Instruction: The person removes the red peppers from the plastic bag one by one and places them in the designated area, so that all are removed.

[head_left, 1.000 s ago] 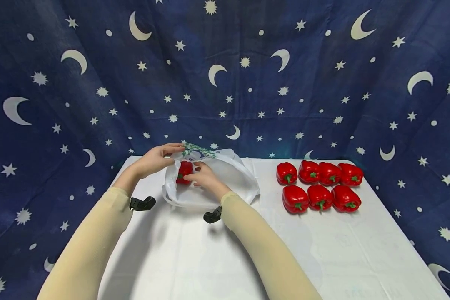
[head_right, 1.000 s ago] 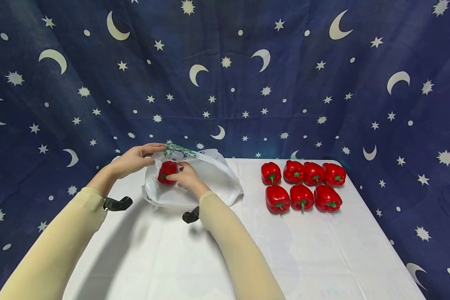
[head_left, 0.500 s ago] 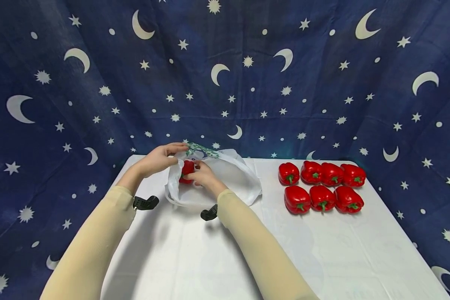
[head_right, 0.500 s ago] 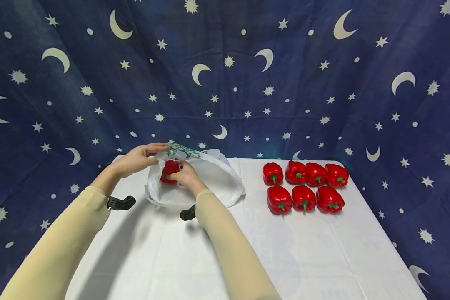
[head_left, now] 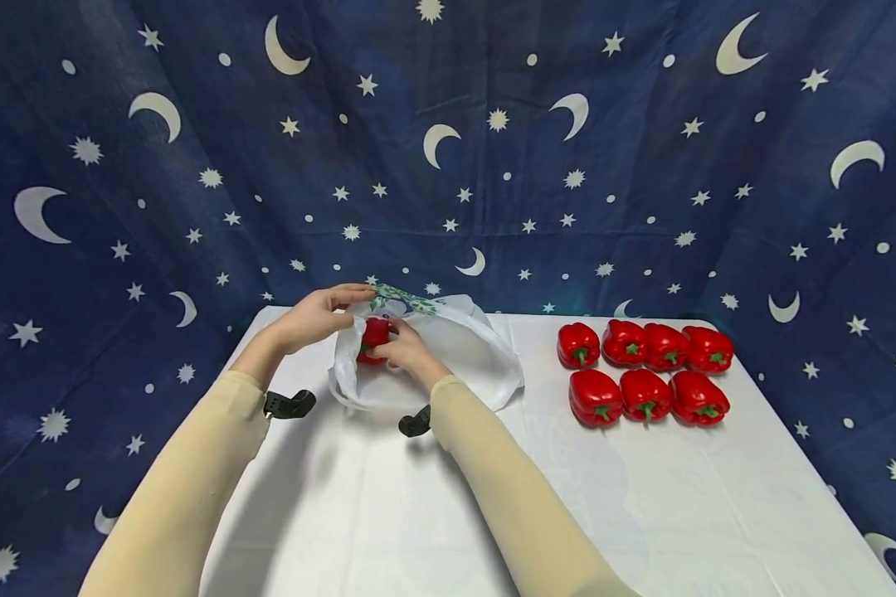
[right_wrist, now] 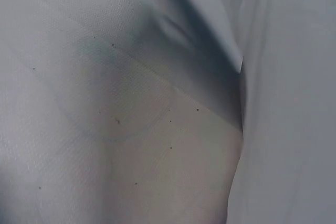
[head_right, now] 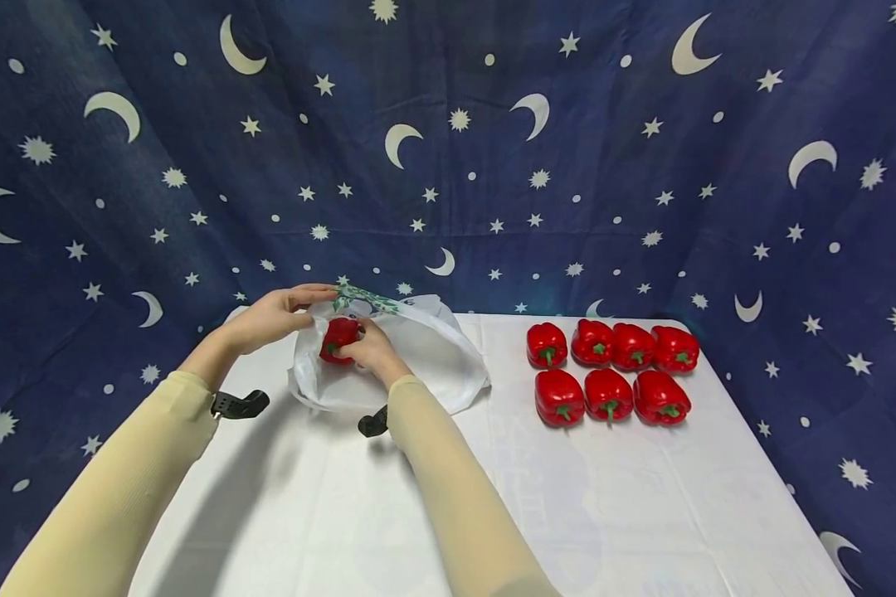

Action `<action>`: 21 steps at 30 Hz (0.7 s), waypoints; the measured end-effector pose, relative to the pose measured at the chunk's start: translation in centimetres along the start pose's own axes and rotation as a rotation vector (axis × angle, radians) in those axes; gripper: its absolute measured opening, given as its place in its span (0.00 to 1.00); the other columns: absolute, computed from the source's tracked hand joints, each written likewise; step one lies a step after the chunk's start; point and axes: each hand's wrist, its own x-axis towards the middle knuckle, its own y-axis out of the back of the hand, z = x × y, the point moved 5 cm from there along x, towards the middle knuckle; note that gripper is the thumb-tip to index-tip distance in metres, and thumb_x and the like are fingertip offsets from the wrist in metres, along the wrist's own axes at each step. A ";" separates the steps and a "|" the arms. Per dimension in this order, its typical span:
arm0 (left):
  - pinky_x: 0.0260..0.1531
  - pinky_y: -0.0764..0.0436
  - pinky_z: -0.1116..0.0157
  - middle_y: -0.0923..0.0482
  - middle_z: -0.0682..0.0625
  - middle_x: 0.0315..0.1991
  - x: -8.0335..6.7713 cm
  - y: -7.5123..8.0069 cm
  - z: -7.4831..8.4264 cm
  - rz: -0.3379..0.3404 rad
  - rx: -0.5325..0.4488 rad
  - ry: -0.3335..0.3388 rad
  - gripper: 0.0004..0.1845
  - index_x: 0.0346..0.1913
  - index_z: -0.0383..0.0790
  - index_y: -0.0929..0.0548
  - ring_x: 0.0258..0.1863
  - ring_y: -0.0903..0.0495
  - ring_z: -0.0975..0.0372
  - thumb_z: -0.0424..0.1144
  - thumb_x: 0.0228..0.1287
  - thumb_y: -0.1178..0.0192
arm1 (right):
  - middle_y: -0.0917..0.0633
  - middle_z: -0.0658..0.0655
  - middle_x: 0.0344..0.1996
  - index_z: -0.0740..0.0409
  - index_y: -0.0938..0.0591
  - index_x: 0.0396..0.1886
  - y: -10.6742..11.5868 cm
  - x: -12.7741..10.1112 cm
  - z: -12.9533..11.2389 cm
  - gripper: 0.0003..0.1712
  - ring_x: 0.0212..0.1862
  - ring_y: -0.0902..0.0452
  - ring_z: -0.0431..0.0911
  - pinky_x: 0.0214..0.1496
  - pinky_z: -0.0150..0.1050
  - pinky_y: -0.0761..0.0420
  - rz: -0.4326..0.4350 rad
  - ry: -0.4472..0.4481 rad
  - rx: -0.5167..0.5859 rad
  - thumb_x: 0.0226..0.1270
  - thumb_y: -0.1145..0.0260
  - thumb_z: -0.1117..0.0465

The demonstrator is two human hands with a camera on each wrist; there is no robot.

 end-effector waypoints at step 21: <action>0.69 0.36 0.44 0.41 0.48 0.78 -0.1 0.1 -0.8 -0.001 0.002 0.018 0.30 0.74 0.41 0.27 0.76 0.42 0.49 0.30 0.69 0.49 | 0.24 0.58 0.68 0.53 0.31 0.76 1.4 0.1 0.5 0.50 0.63 0.26 0.52 0.60 0.48 0.22 -0.136 0.065 -0.185 0.53 0.20 0.57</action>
